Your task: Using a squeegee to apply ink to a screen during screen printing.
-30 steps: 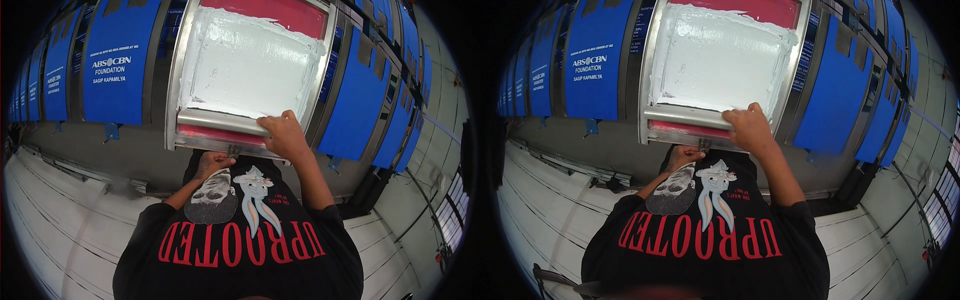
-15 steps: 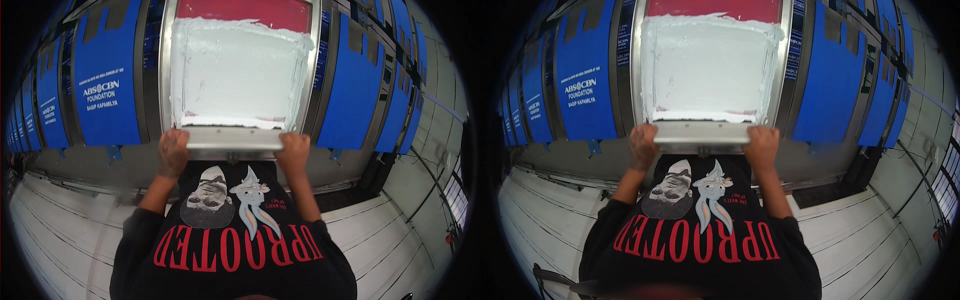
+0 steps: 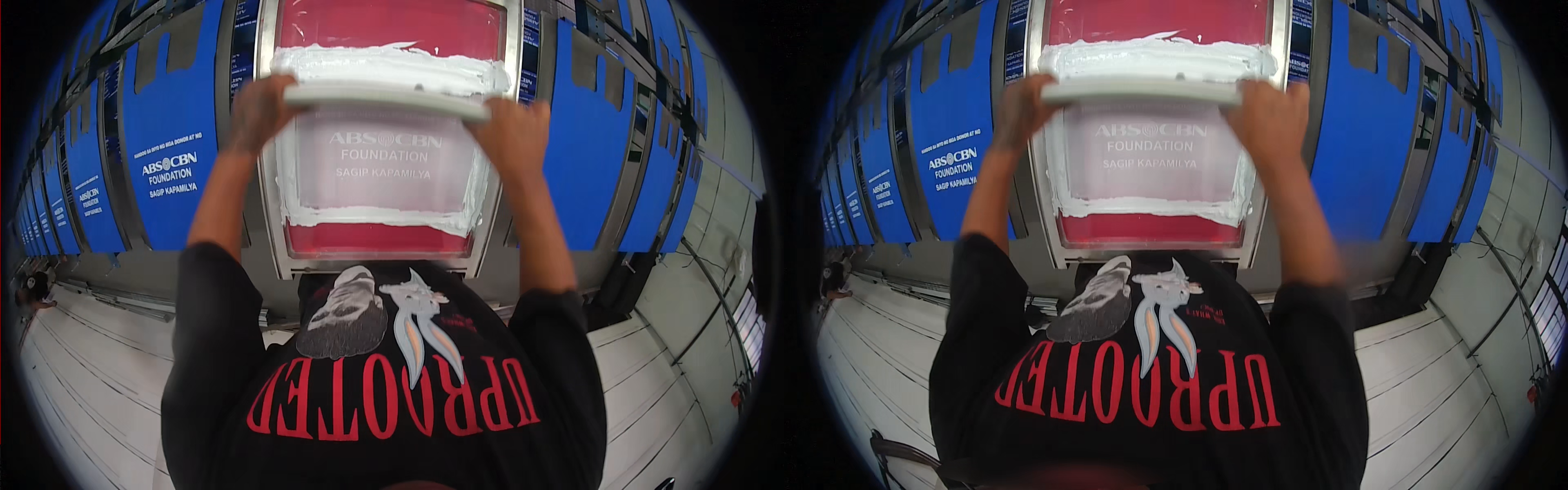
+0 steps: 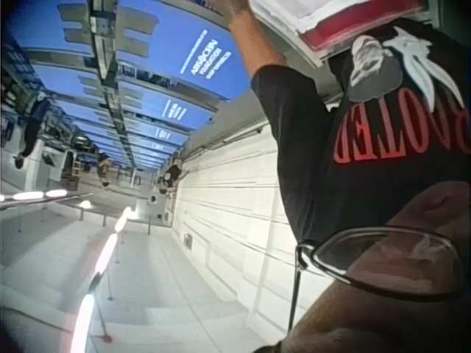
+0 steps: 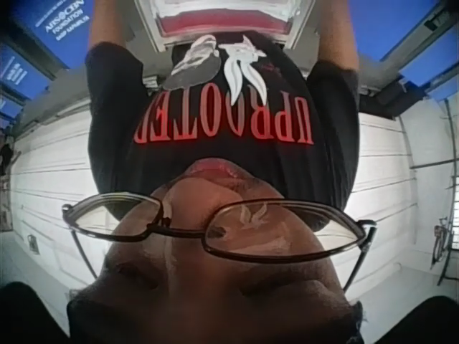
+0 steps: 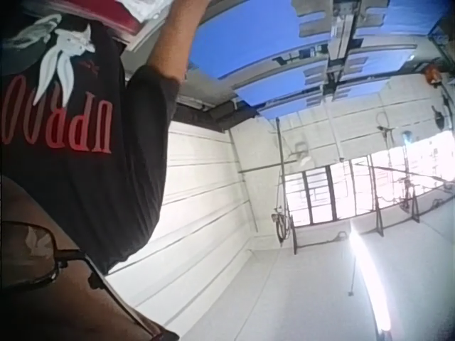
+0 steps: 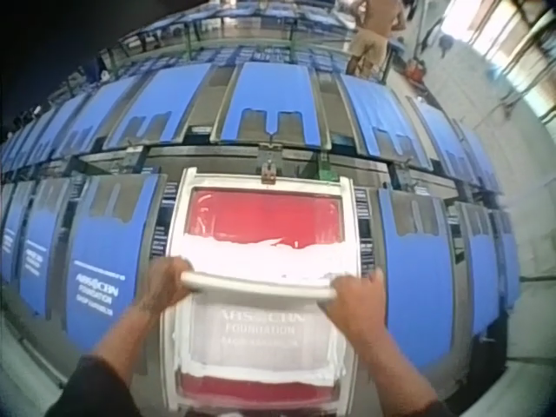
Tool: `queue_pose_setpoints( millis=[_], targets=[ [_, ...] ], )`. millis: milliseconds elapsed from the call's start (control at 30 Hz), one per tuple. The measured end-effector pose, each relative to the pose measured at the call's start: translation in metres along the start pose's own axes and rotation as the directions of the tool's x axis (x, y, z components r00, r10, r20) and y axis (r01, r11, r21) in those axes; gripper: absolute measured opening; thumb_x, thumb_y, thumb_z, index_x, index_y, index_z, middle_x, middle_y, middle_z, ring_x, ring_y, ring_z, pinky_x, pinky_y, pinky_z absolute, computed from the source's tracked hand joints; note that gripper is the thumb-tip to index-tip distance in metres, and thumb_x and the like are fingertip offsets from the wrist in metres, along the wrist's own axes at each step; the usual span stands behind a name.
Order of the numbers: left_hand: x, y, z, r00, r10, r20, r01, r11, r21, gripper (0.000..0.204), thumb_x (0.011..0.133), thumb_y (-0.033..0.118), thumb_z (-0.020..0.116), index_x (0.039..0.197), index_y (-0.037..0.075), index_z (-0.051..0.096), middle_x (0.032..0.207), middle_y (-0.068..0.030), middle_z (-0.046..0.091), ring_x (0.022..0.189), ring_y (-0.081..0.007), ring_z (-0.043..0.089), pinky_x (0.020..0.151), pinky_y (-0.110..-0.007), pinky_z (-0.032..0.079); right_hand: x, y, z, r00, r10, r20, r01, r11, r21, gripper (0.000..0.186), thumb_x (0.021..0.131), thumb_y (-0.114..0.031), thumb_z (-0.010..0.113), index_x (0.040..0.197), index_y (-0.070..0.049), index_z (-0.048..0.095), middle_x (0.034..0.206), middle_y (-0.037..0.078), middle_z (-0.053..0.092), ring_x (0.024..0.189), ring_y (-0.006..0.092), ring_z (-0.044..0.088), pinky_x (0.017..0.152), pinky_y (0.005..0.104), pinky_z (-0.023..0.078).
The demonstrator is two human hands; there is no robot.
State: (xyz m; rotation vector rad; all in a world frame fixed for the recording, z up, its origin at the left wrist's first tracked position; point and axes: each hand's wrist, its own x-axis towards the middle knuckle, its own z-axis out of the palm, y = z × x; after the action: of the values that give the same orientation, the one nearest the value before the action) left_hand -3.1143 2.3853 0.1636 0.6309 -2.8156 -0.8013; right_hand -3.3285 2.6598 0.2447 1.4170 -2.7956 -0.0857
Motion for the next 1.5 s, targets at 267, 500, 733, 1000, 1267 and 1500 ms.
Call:
queue_pose_setpoints(
  millis=[267,500,733,1000,1267,1500],
  targets=[
    [-0.191,0.057,0.038,0.977,0.13,-0.17,-0.129,0.992,0.015,0.015,0.072,0.008,0.066,0.086,0.003,0.066,0.081,-0.0114,0.061,0.079,-0.029,0.06,0.07,-0.042,0.048,-0.174,-0.025,0.028,0.999,0.048,-0.013,-0.046,0.988,0.144,0.014,0.071,-0.01,0.069,0.085,-0.012,0.065,0.082,0.004,0.066,0.081,0.0218,0.063,0.083,0.0448,0.038],
    [0.02,0.007,0.0,0.999,0.041,-0.015,-0.041,0.999,0.035,0.023,0.071,0.026,0.081,0.083,0.01,0.068,0.081,-0.0127,0.069,0.077,-0.0307,0.069,0.069,-0.04,0.055,0.024,0.006,0.014,0.998,0.064,-0.01,-0.064,0.998,0.023,0.019,0.061,-0.022,0.079,0.075,-0.012,0.072,0.071,0.011,0.068,0.058,0.0307,0.059,0.072,0.0382,0.04],
    [-0.15,0.02,0.029,0.982,0.149,-0.119,-0.143,0.988,0.061,0.017,0.073,0.014,0.071,0.089,0.007,0.067,0.087,-0.0112,0.066,0.081,-0.0279,0.064,0.078,-0.044,0.049,-0.122,-0.015,0.0,0.992,-0.042,-0.118,0.048,0.998,0.051,0.02,0.066,-0.014,0.076,0.084,-0.014,0.066,0.081,0.002,0.064,0.08,0.021,0.063,0.084,0.0447,0.038],
    [-0.111,0.026,0.046,0.979,0.081,-0.184,-0.057,0.99,0.13,0.021,0.067,0.007,0.07,0.088,0.005,0.067,0.085,-0.0103,0.061,0.082,-0.0292,0.058,0.076,-0.042,0.047,-0.094,-0.005,0.039,0.997,0.002,-0.077,0.005,0.996,0.086,0.018,0.066,-0.012,0.073,0.081,-0.011,0.065,0.082,0.006,0.068,0.076,0.0238,0.063,0.076,0.0421,0.04],
    [0.082,0.01,-0.033,0.959,-0.064,0.275,0.066,0.998,0.001,0.056,0.062,0.041,0.087,0.1,0.003,0.071,0.085,-0.0182,0.07,0.086,-0.0335,0.068,0.083,-0.043,0.052,0.083,0.028,-0.016,0.946,0.095,0.312,-0.104,0.994,0.015,0.044,0.059,-0.037,0.082,0.091,-0.008,0.074,0.083,0.015,0.071,0.08,0.033,0.068,0.084,0.04,0.048],
    [0.096,0.015,-0.058,0.887,-0.197,0.419,0.191,0.98,0.056,0.067,0.065,0.04,0.086,0.116,0.001,0.064,0.11,-0.0169,0.068,0.107,-0.0309,0.063,0.091,-0.041,0.049,0.107,0.034,-0.039,0.917,0.111,0.383,-0.158,0.983,0.094,0.053,0.059,-0.038,0.083,0.1,-0.007,0.074,0.094,0.017,0.072,0.089,0.035,0.069,0.085,0.0391,0.053]
  ],
)
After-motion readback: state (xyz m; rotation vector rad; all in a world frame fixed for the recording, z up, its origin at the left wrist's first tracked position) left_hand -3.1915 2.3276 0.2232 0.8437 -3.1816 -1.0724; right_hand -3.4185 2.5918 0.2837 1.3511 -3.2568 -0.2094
